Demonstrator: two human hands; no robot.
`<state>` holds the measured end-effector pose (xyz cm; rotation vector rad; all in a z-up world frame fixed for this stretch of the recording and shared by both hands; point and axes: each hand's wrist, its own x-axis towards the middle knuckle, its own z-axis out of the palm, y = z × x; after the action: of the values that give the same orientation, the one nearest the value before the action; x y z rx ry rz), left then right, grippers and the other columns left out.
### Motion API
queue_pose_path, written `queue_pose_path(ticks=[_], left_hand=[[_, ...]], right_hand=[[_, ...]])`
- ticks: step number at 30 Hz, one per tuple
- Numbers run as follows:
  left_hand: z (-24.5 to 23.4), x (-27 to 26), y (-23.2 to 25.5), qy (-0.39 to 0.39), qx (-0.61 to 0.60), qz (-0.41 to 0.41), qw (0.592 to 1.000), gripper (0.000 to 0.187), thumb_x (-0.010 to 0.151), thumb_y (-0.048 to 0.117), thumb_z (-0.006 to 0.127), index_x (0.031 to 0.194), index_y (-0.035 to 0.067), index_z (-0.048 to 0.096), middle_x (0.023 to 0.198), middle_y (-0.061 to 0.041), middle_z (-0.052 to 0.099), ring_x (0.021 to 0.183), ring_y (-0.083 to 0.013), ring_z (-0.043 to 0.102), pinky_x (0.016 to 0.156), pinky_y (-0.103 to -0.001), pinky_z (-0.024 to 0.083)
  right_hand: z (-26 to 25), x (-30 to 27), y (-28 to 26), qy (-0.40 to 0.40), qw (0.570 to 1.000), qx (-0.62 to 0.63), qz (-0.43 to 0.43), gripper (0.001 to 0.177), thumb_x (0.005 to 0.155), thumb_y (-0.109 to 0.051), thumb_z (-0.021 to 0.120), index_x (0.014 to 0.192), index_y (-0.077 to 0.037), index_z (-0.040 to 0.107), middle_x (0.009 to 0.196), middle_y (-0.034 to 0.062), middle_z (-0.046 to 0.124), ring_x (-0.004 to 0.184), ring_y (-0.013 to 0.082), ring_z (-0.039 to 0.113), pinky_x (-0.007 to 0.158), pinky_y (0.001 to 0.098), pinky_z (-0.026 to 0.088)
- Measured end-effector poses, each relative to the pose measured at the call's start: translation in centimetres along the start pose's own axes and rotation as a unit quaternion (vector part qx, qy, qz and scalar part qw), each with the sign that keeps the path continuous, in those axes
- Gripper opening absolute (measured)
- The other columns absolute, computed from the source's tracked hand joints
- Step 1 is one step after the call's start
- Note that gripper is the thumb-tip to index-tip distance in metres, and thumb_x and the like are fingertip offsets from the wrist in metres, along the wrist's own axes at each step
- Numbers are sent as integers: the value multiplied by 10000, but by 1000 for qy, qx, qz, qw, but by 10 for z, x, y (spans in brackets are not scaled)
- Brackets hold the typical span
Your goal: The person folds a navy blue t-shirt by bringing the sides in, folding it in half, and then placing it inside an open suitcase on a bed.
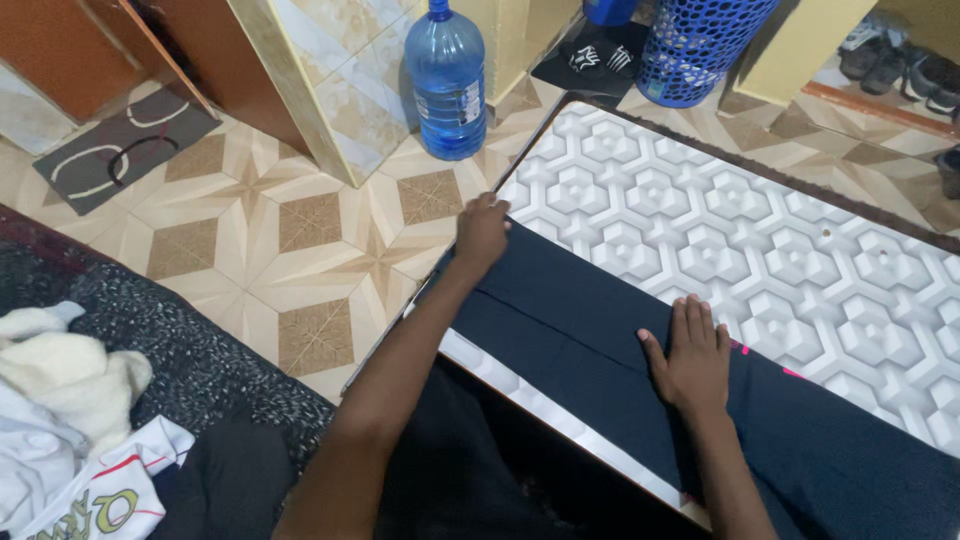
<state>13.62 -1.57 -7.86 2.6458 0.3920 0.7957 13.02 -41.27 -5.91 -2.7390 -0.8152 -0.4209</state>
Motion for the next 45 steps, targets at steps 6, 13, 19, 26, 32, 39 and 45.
queue_pose_path(ticks=[6,13,19,26,32,39,45], left_hand=[[-20,35,-29,-133,-80,-19,988,243,769,245,863,902,98,723,1177,-121,671,1139,-348,605,957,-434,504],[-28,31,-11,-73,-60,-74,993,213,833,167,776,992,76,667,985,-141,708,980,-349,665,843,-465,513],[0,-20,59,-130,56,125,982,486,978,358,639,1348,43,613,1463,-123,578,1473,-303,447,1145,-524,390],[-11,-36,53,-234,71,59,968,759,1032,598,373,1606,112,276,1694,-133,200,1570,-284,156,1245,-527,133],[-24,-22,18,-207,93,0,974,775,1018,614,374,1615,128,286,1701,-104,218,1574,-276,179,1236,-573,181],[-57,-21,-10,-175,-65,95,978,828,958,568,615,1573,74,363,1661,-167,297,1522,-351,296,1200,-525,283],[-136,-54,-26,-250,-84,143,954,524,795,318,800,1254,92,682,1483,-87,559,1363,-314,511,1099,-428,425]], right_hand=[[-4,1,-1,-10,1000,-11,4,803,996,-586,432,1534,9,408,1618,217,378,1532,357,298,1221,556,209],[-5,1,-3,-12,1000,-8,10,810,996,-598,417,1533,8,406,1612,218,376,1529,351,293,1220,554,197],[-4,0,-2,-7,1000,-7,6,811,998,-596,423,1537,11,408,1617,222,380,1529,354,301,1219,558,206],[-4,-2,-2,-10,1000,2,6,803,1017,-592,423,1540,17,404,1624,226,375,1541,360,296,1228,560,204],[0,0,1,-23,1000,-1,15,822,997,-609,417,1543,5,402,1623,221,371,1537,350,285,1224,557,191],[-27,-2,-6,4,996,69,-50,794,934,-512,607,1490,38,472,1582,239,429,1507,372,358,1203,569,244],[-81,-28,-30,-45,982,150,-102,400,776,-305,785,1081,-48,741,1185,134,677,1152,325,607,995,441,482]])
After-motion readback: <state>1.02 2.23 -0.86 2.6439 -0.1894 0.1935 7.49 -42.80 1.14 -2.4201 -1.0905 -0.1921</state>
